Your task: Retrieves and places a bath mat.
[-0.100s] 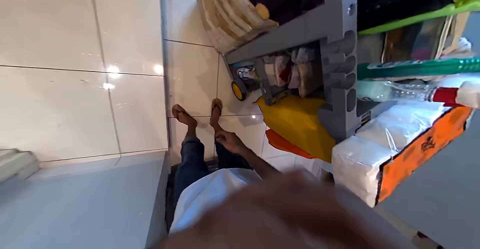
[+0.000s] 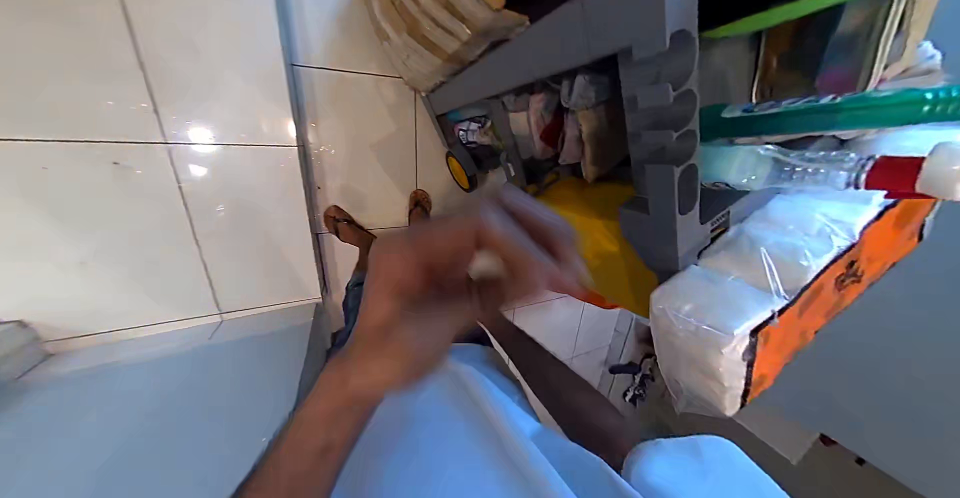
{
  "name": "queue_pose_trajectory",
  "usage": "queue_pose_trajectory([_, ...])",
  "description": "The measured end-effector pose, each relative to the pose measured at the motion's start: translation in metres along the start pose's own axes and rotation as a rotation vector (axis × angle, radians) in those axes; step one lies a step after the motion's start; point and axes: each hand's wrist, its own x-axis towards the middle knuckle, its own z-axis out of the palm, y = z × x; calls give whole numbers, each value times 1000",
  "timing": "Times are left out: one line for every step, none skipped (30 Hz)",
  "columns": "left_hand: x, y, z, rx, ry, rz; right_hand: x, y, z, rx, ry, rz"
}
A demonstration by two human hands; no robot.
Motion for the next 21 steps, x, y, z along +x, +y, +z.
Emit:
queue_pose_trajectory([9, -35, -4, 93, 103, -148, 5, 25, 0, 30, 43, 15])
queue_pose_trajectory([18, -71, -7, 206, 175, -315, 13, 53, 0, 62, 80, 40])
queue_pose_trajectory([30, -109, -8, 294, 223, -477, 19, 78, -2, 94, 112, 77])
queue_pose_trajectory([44, -145, -6, 324, 229, -601, 22, 98, -5, 133, 141, 122])
queue_pose_trajectory([58, -175, -1, 322, 204, -672, 19, 114, -9, 174, 175, 163])
queue_pose_trajectory([74, -202, 6, 321, 176, -688, 17, 124, -15, 230, 222, 192])
queue_pose_trajectory([94, -226, 14, 340, 159, -650, 14, 128, -23, 296, 274, 213])
queue_pose_trajectory([115, -247, 23, 365, 171, -584, 9, 130, -28, 360, 323, 226])
queue_pose_trajectory([136, -264, 34, 379, 209, -520, 2, 131, -30, 415, 370, 228])
queue_pose_trajectory([157, -279, 45, 389, 265, -475, -4, 131, -33, 451, 417, 211])
queue_pose_trajectory([179, -291, 55, 407, 330, -461, -7, 130, -36, 471, 464, 178])
queue_pose_trajectory([198, -302, 65, 469, 395, -475, -10, 127, -39, 482, 508, 137])
queue_pose_trajectory([214, -313, 74, 560, 442, -513, -11, 123, -43, 494, 548, 95])
queue_pose_trajectory([224, -317, 81, 652, 457, -552, -11, 117, -47, 513, 584, 53])
queue_pose_trajectory([227, -312, 88, 705, 437, -574, -9, 110, -52, 547, 623, 3])
queue_pose_trajectory([225, -298, 93, 712, 397, -579, -5, 101, -58, 598, 661, -55])
queue_pose_trajectory([217, -278, 96, 651, 352, -561, 0, 92, -65, 670, 702, -131])
queue_pose_trajectory([207, -270, 93, 596, 335, -479, 6, 82, -74, 759, 732, -217])
queue_pose_trajectory([196, -270, 86, 529, 332, -388, 10, 69, -86, 850, 743, -275])
queue_pose_trajectory([180, -274, 77, 469, 327, -314, 11, 58, -98, 921, 733, -309])
queue_pose_trajectory([162, -276, 66, 423, 314, -293, 11, 47, -111, 978, 720, -323])
